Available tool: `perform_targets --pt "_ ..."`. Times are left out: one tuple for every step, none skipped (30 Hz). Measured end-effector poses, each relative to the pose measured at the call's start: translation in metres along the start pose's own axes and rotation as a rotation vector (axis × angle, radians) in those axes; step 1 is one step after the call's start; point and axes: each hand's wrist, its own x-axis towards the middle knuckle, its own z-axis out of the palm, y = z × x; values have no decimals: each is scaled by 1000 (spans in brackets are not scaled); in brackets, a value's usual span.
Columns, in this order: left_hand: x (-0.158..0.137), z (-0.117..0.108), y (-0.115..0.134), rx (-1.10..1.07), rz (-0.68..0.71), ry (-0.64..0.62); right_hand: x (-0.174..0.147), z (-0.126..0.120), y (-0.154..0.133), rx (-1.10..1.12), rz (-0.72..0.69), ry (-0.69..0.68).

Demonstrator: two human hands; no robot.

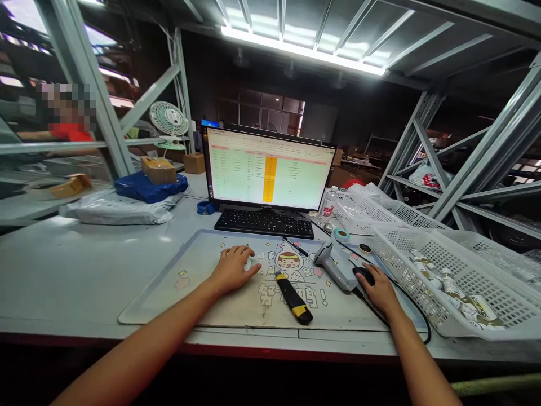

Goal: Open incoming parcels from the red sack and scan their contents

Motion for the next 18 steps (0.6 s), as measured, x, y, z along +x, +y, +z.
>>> perform_targets --pt "0 -2 -3 -3 -14 12 -3 4 0 13 -7 8" --pt "0 -3 -6 -2 -29 14 -5 7 0 18 -20 23" --pt "0 -4 -9 2 -43 8 -6 8 0 17 -36 40" --pt "0 -5 -11 5 -55 -1 -8 9 0 12 -52 55" --pt "-1 -6 -13 5 -64 -11 -8 10 0 5 -65 64" --pt "-1 -6 -14 1 -68 -21 -9 11 2 0 -76 68" --pt "-1 -6 -14 -8 -69 -29 -10 11 4 -2 -86 68" --pt "-1 -6 -14 -17 -69 -38 -10 12 5 -3 -94 64" --pt "-2 -6 -13 -25 -69 -46 -11 13 7 -4 -97 59" --pt "-2 -6 -12 -31 -67 -56 -11 14 9 -6 -97 54" --pt "-3 -7 -11 -35 -66 -68 -11 15 10 -11 -91 50" --pt "-3 -7 -10 -37 -65 -79 -11 16 11 -17 -81 48" --pt "-4 -8 -9 -39 -66 -88 -11 17 11 -22 -70 48" --pt "-4 -9 -8 -41 -66 -96 -10 17 12 -27 -62 50" --pt "-5 -10 -7 -43 -67 -102 -10 17 13 -31 -57 55" --pt "-5 -11 -6 -43 -68 -109 -10 18 13 -34 -57 55" --pt "-5 -12 -5 -41 -69 -117 -10 18 14 -38 -61 52" --pt "-6 -12 -5 -38 -71 -127 -10 17 15 -44 -66 46"
